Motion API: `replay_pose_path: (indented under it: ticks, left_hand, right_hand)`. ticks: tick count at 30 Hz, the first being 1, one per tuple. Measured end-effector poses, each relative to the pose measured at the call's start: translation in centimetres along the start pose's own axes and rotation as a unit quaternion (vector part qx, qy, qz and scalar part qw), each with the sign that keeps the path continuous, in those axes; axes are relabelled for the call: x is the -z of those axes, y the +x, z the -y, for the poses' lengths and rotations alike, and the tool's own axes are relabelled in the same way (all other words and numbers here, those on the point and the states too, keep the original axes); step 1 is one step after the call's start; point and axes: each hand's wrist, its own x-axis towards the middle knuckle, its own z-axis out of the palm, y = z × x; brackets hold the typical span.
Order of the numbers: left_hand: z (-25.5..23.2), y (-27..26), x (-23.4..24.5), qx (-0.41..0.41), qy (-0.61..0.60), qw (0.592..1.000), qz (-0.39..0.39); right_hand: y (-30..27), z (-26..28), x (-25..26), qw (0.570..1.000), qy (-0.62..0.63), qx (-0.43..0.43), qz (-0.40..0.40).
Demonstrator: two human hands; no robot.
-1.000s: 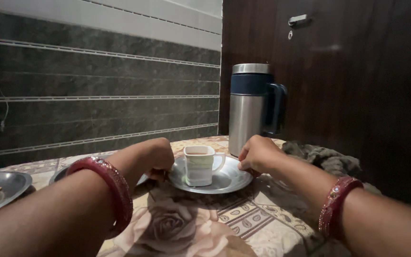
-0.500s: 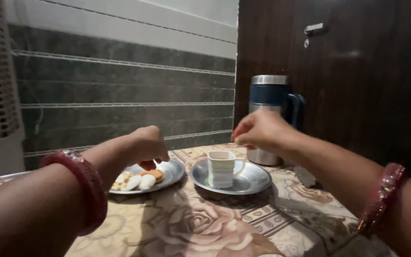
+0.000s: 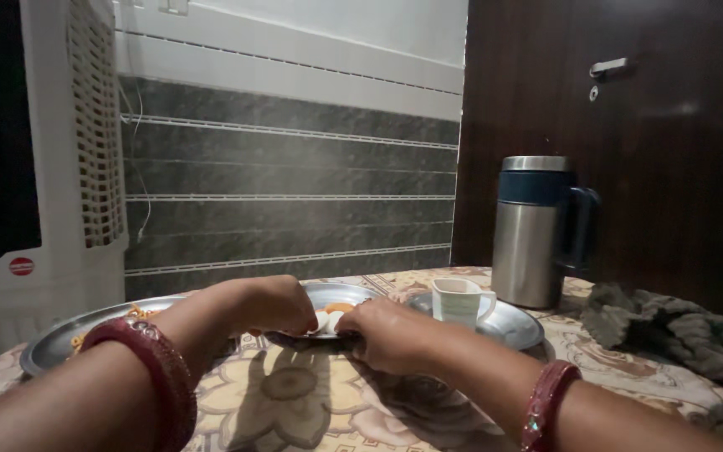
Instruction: The person pours a hot beverage from a thermos into a cup and wipes the cup with a cloth. They then arrange various food items, including noodles, nuts, and boiled eggs, onto metal plates on a table.
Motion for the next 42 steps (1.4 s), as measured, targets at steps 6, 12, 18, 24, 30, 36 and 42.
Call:
replay_pose_path:
  ticks: [6,12,18,24,30,36,42]
  left_hand:
    - [-2.0,-2.9,0.6,0.041,-0.035,0.998,0.027]
    - [-3.0,-5.4,1.1,0.009,-0.131,0.984,0.121]
    - [-4.8,-7.4,1.4,-0.014,-0.144,0.975,0.170]
    - [-2.6,-10.4,5.1,-0.033,-0.148,0.988,0.036]
    - [4.2,-12.3,7.0,0.074,-0.134,0.985,-0.084]
    - [14.2,-11.2,4.8,0.108,-0.167,0.971,-0.134]
    - [19.4,-11.7,2.8,0.160,-0.163,0.965,-0.130]
  right_hand:
    - [-1.2,1.4,1.0,0.999,0.030,-0.038,-0.005]
    - [-2.7,2.1,2.5,0.996,0.060,-0.055,0.040]
    - [-4.8,2.7,3.7,0.995,0.032,-0.040,0.084]
    - [-4.3,5.0,6.8,0.997,0.062,-0.027,0.038]
    - [1.2,9.2,5.5,0.997,0.057,0.055,0.016]
    - [5.4,13.4,0.5,0.992,0.005,0.122,0.012]
    - [7.7,14.6,-2.0,0.993,-0.019,0.115,0.025]
